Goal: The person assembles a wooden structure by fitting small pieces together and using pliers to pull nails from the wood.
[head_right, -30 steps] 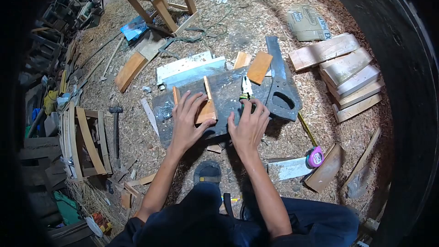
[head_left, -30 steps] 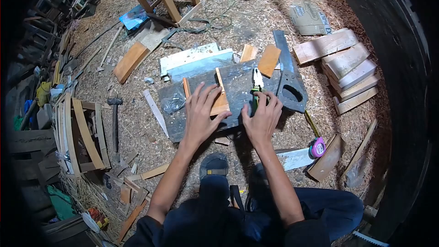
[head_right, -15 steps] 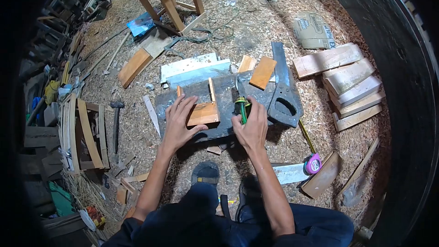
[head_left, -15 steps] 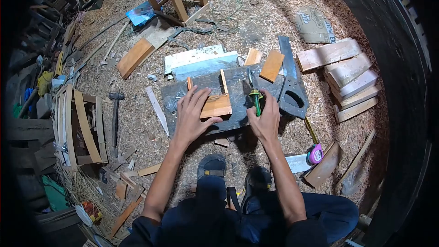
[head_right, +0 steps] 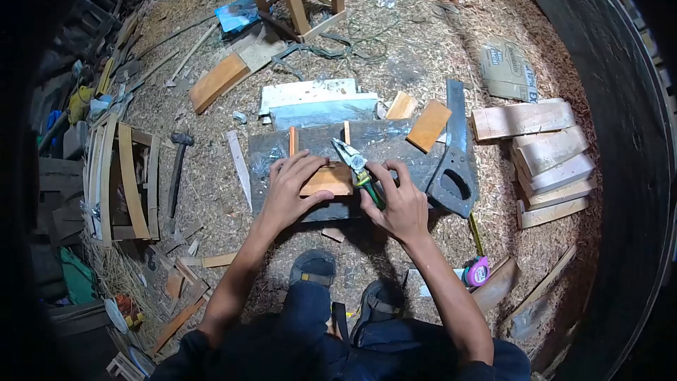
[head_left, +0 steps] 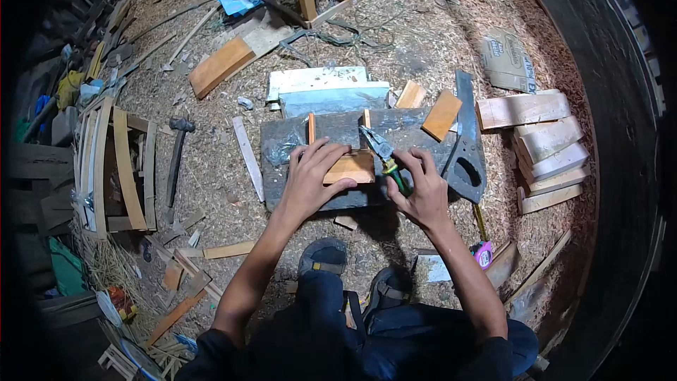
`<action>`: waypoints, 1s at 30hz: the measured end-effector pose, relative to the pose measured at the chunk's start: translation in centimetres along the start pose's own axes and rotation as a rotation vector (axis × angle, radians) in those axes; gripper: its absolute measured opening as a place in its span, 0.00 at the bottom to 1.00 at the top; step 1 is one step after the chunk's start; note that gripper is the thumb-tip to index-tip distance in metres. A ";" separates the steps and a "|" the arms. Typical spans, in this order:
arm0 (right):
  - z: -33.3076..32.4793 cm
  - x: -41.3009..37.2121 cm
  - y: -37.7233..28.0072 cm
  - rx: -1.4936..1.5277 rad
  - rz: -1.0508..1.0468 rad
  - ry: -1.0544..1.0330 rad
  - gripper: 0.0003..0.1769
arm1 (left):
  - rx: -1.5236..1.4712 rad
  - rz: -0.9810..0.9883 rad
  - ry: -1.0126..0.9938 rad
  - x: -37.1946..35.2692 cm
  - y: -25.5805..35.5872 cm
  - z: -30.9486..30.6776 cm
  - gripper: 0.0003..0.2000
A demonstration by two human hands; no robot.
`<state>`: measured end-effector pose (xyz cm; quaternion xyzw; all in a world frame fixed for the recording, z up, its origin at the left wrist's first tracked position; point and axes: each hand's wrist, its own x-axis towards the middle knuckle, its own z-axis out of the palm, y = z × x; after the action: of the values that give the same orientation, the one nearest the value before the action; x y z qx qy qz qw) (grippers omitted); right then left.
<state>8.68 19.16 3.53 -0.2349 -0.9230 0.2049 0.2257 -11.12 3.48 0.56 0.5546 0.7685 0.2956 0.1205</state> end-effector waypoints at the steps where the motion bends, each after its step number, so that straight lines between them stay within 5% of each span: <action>1: -0.1 -0.1 -0.2 0.012 -0.014 0.003 0.28 | -0.005 0.006 0.010 -0.1 0.0 0.1 0.34; 7: -0.5 1.5 0.6 -0.140 0.023 -0.232 0.24 | -0.012 0.011 0.013 0.2 0.1 0.0 0.33; 11: -0.2 1.2 0.6 0.026 -0.083 0.052 0.24 | -0.010 0.003 0.004 0.0 0.1 0.1 0.33; 13: 0.2 1.0 0.8 -0.152 -0.066 -0.257 0.24 | -0.014 0.006 0.009 0.1 0.3 -0.1 0.32; 14: 0.3 1.3 0.8 -0.108 0.104 -0.353 0.24 | -0.016 0.006 0.010 0.1 0.4 -0.1 0.32; 18: -0.5 2.0 0.7 0.010 -0.105 -0.032 0.24 | -0.035 -0.002 0.000 -0.1 0.1 0.0 0.32; 22: 0.0 0.9 1.2 0.024 -0.175 -0.034 0.24 | -0.046 -0.018 -0.015 0.2 0.0 0.2 0.33; 25: -1.0 2.8 1.4 -0.130 -0.031 -0.330 0.24 | -0.040 -0.019 -0.004 0.3 -0.1 0.3 0.33; 29: -1.0 3.1 0.0 0.104 -0.224 0.130 0.25 | -0.042 -0.015 -0.017 0.2 0.0 0.1 0.33; 30: -0.7 2.5 0.6 0.024 -0.186 -0.035 0.26 | -0.049 -0.022 -0.013 0.2 0.1 0.1 0.33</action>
<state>7.23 21.16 4.62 -0.1421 -0.9420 0.1982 0.2305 -11.09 3.72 0.61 0.5447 0.7664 0.3094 0.1422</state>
